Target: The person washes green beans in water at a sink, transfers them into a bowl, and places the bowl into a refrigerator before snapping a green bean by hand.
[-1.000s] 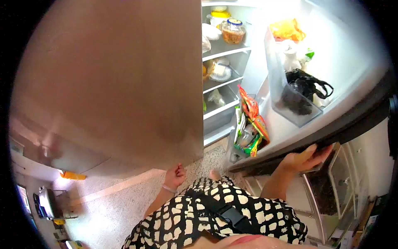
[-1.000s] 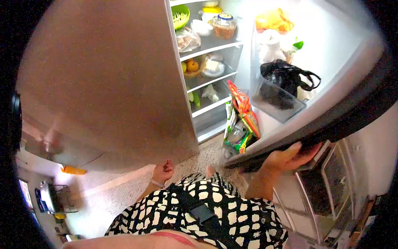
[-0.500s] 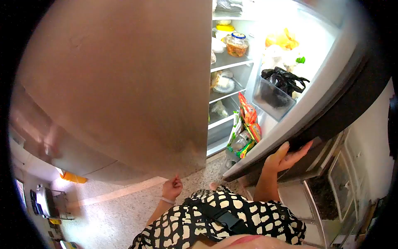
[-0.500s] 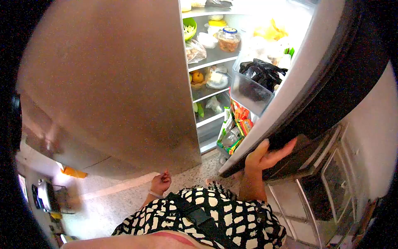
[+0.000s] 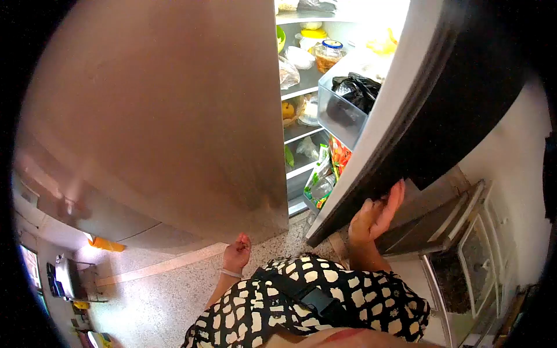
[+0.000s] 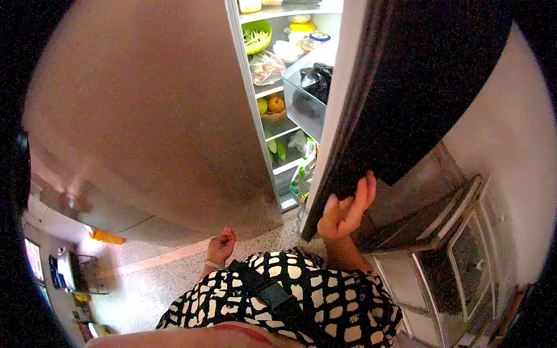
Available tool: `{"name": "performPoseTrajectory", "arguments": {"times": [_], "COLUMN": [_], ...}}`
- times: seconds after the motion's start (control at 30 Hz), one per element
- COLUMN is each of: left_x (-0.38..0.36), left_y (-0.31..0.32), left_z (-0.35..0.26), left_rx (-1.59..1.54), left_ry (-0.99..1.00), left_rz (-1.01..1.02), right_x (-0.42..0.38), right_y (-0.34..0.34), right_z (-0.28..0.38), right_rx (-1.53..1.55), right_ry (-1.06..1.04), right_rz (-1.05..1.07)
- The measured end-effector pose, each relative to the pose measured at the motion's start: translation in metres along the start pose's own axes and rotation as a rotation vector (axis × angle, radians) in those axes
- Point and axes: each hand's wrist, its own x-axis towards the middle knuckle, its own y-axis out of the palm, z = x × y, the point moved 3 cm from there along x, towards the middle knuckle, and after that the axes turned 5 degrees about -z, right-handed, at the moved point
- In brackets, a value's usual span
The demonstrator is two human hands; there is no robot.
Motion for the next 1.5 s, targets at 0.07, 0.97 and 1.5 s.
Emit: {"name": "performPoseTrajectory", "arguments": {"times": [0.07,0.97,1.5], "left_x": [-0.003,-0.02,-0.176], "left_y": [-0.002,-0.095,-0.072], "left_z": [0.008,0.023,-0.127], "left_rx": [0.119,-0.392,-0.736], "left_ry": [0.065,0.33,0.952], "left_rz": [0.043,0.072,0.148], "right_x": [-0.007,-0.078,-0.078], "right_y": [-0.004,0.067,0.236], "right_z": [-0.005,-0.116,-0.085], "right_rx": [0.149,0.708,0.334], "right_ry": [0.05,0.183,0.018], "right_rz": [0.026,0.228,0.28]}}
